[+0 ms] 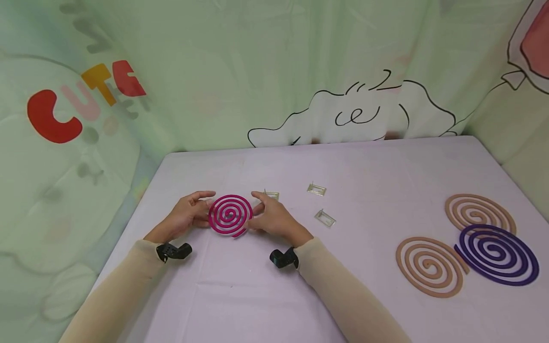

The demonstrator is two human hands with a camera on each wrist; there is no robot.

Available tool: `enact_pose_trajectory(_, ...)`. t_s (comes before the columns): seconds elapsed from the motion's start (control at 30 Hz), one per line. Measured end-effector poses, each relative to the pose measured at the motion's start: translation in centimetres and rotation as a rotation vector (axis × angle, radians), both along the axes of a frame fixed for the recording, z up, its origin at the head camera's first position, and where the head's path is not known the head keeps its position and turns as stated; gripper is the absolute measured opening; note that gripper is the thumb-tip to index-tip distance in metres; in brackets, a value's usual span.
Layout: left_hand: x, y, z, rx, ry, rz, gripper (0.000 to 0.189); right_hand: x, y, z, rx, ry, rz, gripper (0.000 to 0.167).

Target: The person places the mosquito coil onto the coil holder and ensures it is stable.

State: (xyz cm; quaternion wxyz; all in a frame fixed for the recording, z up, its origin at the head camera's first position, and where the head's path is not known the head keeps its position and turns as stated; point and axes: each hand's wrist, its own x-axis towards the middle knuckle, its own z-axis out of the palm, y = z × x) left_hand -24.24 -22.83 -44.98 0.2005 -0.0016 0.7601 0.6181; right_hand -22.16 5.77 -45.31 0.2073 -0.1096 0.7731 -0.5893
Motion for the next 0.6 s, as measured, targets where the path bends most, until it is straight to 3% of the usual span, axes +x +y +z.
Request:
enact_pose_trajectory(0.27,0.0,0.3,0.1,-0.005,0.167,0.010,0.061,0.4,1.7,0.5,0.054,0.067,-0.045,0.089)
enact_pose_trajectory(0.43,-0.5,0.6,0.4,-0.166,0.334,-0.017,0.076,1.0,3.6,1.2,0.104,0.156,-0.087,0.087)
enact_pose_trajectory(0.6,-0.9,2.2,1.5,-0.342,0.521,-0.057,0.087,1.5,5.5,1.9,0.113,0.227,-0.127,0.082)
